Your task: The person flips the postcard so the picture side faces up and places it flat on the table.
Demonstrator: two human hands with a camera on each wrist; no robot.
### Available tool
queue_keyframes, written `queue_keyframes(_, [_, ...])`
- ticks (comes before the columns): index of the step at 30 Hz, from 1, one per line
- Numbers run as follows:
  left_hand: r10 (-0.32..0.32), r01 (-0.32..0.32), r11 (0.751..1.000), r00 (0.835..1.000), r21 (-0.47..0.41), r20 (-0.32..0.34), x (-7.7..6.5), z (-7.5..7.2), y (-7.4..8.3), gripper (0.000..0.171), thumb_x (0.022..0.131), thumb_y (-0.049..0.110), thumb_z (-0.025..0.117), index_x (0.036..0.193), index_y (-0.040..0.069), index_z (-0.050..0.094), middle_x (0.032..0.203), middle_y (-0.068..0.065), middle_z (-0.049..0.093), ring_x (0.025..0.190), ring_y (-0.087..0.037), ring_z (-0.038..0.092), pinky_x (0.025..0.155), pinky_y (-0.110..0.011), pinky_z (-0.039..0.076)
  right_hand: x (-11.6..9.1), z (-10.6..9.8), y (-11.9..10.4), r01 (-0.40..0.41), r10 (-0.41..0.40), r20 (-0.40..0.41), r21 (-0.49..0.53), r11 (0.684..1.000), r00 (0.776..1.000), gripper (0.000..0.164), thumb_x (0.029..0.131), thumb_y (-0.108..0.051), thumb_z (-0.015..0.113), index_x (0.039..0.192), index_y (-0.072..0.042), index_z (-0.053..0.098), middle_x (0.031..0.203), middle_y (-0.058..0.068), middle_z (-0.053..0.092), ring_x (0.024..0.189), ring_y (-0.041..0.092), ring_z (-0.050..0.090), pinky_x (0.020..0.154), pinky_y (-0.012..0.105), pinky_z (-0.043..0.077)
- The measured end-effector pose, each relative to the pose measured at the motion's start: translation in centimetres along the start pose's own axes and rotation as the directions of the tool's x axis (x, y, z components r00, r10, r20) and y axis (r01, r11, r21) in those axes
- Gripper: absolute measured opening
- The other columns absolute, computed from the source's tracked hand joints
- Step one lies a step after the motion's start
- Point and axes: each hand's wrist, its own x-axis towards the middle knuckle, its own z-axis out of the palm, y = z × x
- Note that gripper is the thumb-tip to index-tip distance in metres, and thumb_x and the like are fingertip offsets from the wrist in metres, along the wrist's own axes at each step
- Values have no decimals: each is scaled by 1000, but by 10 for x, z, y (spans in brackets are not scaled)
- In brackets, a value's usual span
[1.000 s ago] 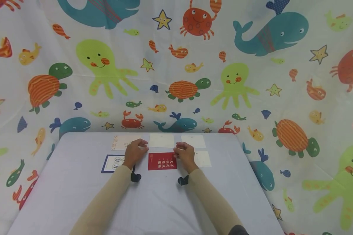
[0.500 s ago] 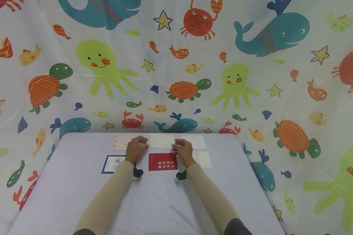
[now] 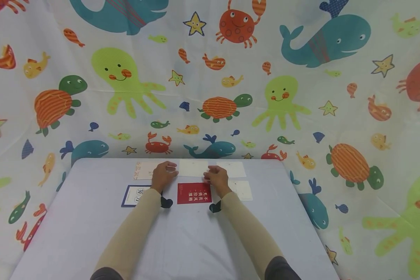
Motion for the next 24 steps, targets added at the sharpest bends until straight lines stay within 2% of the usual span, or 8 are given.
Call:
queue_keyframes(7, [-22, 23, 999, 999, -28, 25, -4, 1, 5, 38, 101, 21, 71, 137, 10, 65, 141, -17, 69, 133, -39, 64, 113, -57, 51, -4, 0, -1, -16, 15, 24, 31, 999, 1000, 42, 97, -20, 79, 138, -16, 67, 136, 11, 71, 102, 20, 80, 85, 31, 64])
queue_keyframes(12, [-50, 52, 998, 998, -41, 40, -4, 3, 4, 38, 102, 23, 70, 137, 12, 65, 140, -16, 69, 132, -38, 65, 112, -56, 52, -5, 1, -2, -16, 14, 41, 72, 997, 999, 43, 97, -18, 78, 138, -12, 66, 131, 12, 73, 100, 19, 80, 83, 29, 64])
queue_keyframes(19, [-57, 59, 996, 998, -68, 31, -5, 3, 0, 38, 101, 23, 72, 136, 11, 65, 138, -17, 69, 130, -38, 66, 111, -55, 53, -2, 1, -4, -23, 21, 18, 103, 994, 1000, 33, 100, -17, 74, 133, -11, 69, 116, 13, 77, 96, 23, 79, 86, 30, 64])
queue_keyframes(24, [-54, 56, 996, 998, -70, 19, -3, 3, -3, 37, 102, 24, 70, 136, 11, 65, 137, -16, 70, 129, -38, 66, 112, -54, 53, 2, 2, -5, -11, 12, -10, 83, 997, 1000, 26, 99, -17, 74, 124, -12, 73, 115, 10, 76, 99, 21, 76, 89, 31, 63])
